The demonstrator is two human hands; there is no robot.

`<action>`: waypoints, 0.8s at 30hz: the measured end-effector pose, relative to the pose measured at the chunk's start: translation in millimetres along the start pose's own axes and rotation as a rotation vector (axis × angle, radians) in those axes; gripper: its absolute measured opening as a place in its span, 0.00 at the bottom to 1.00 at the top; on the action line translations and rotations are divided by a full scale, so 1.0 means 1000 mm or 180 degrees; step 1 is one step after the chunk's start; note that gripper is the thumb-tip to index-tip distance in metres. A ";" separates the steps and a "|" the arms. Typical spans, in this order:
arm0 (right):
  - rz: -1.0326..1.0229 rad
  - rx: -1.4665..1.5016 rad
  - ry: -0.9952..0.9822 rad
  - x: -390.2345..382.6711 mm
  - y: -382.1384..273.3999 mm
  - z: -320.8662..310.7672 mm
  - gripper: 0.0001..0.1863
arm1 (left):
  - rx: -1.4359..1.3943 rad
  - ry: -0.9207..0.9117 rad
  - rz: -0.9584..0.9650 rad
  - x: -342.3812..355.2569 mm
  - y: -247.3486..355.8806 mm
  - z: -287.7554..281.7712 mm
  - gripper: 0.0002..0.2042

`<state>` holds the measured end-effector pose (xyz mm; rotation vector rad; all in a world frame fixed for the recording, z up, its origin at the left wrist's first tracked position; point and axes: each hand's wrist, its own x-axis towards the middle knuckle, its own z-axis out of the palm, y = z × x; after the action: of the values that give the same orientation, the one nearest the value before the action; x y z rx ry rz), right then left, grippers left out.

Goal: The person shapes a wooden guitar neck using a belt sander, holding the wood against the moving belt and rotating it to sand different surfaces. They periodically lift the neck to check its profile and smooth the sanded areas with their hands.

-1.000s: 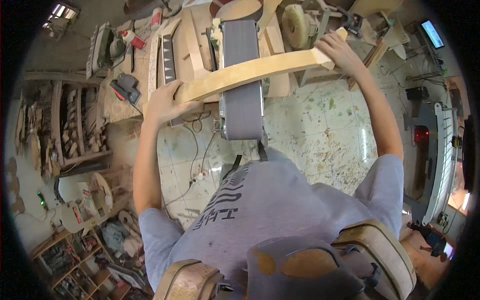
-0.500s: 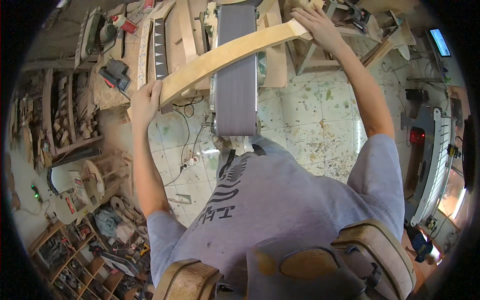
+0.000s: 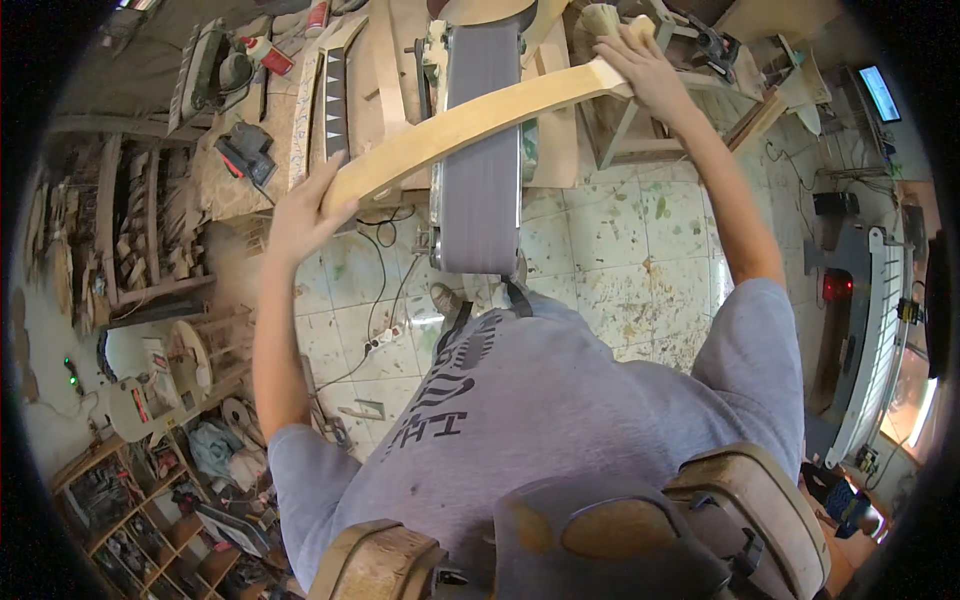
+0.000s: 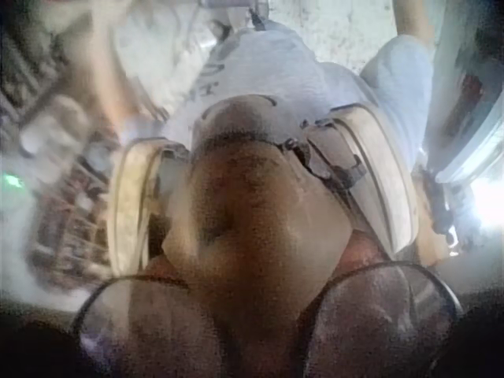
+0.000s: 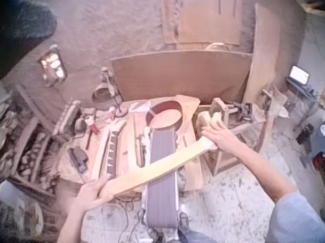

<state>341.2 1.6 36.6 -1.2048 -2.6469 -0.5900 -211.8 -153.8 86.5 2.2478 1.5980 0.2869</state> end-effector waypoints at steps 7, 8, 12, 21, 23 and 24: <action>0.0416 -0.0692 -0.0563 -0.031 0.115 0.035 0.36 | 0.0234 0.0381 0.0215 0.075 0.064 0.055 0.42; 0.0430 -0.0795 -0.0609 -0.032 0.125 0.038 0.36 | 0.0259 0.0397 0.0194 0.082 0.074 0.061 0.42; 0.0640 -0.1266 -0.1170 -0.023 0.149 0.036 0.38 | 0.0367 0.0572 0.0092 0.099 0.110 0.085 0.42; 0.0335 -0.1229 -0.1061 -0.020 0.169 0.041 0.41 | 0.0203 0.0676 -0.0120 0.096 0.111 0.083 0.39; 0.0229 -0.1196 -0.1075 -0.015 0.154 0.034 0.40 | 0.0151 0.0621 -0.0119 0.091 0.095 0.073 0.38; 0.0133 -0.1185 -0.0864 -0.015 0.147 0.033 0.39 | 0.0297 0.0732 -0.0094 0.087 0.084 0.072 0.33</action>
<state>462.0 92.7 42.9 -1.5333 -2.8041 -1.0132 -83.3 -108.6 51.4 2.3288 1.7920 0.4879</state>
